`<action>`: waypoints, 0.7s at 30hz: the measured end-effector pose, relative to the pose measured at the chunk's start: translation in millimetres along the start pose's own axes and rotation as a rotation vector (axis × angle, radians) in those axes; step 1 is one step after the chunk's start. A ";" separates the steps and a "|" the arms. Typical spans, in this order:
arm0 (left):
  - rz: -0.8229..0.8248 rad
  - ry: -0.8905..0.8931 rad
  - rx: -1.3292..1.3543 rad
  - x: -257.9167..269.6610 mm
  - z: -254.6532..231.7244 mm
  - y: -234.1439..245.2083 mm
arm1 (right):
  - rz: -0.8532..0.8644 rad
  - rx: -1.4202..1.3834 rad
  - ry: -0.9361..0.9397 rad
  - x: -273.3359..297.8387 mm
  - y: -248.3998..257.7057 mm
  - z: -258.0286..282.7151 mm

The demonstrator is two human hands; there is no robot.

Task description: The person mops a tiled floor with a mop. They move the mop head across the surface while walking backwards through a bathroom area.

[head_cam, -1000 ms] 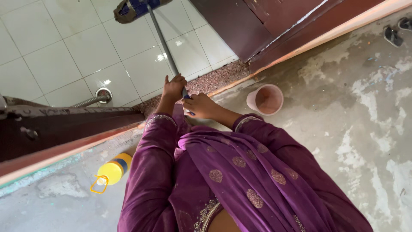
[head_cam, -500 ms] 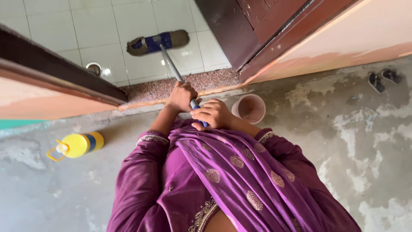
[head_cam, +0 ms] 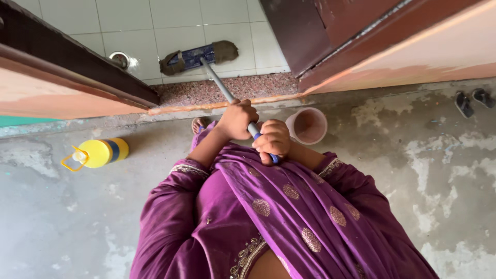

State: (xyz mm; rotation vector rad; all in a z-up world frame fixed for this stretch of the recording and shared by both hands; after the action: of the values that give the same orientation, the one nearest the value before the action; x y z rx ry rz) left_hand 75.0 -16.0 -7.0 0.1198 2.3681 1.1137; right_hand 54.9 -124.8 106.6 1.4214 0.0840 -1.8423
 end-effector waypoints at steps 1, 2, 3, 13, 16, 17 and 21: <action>0.001 0.003 -0.002 1.0 13.8 2.9 | 0.013 0.011 -0.007 -1.5 -6.0 -11.1; 0.003 0.005 -0.004 0.7 30.4 6.4 | 0.025 0.022 -0.014 -2.7 -14.6 -23.7; 0.004 0.005 -0.006 0.5 47.2 10.0 | 0.035 0.033 -0.023 -3.1 -24.4 -37.4; 0.250 0.215 -0.234 17.4 302.5 38.0 | 0.463 0.269 -0.416 36.9 -170.4 -273.5; 0.429 0.376 -0.385 53.6 387.6 17.7 | 0.745 0.533 -0.470 36.0 -219.2 -304.0; 0.483 0.407 -0.428 64.9 404.4 6.7 | 0.812 0.630 -0.447 35.8 -234.1 -303.3; 0.655 0.503 -0.446 98.0 414.8 -10.5 | 0.957 0.665 -0.449 40.8 -261.3 -288.1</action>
State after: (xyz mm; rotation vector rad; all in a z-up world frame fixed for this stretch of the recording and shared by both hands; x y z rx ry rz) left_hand 193.9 293.6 -275.0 0.5378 2.4859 2.1730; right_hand 119.9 173.9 -137.3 1.0740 -1.3027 -1.3203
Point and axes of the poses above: each hand's wrist, its own x-axis away from the middle knuckle, its own y-axis out of the back of the hand, z = x × y, the point moved 9 cm from there along -x, towards the middle knuckle, and after that the axes turned 8 degrees about -y, right-handed, at the moved point
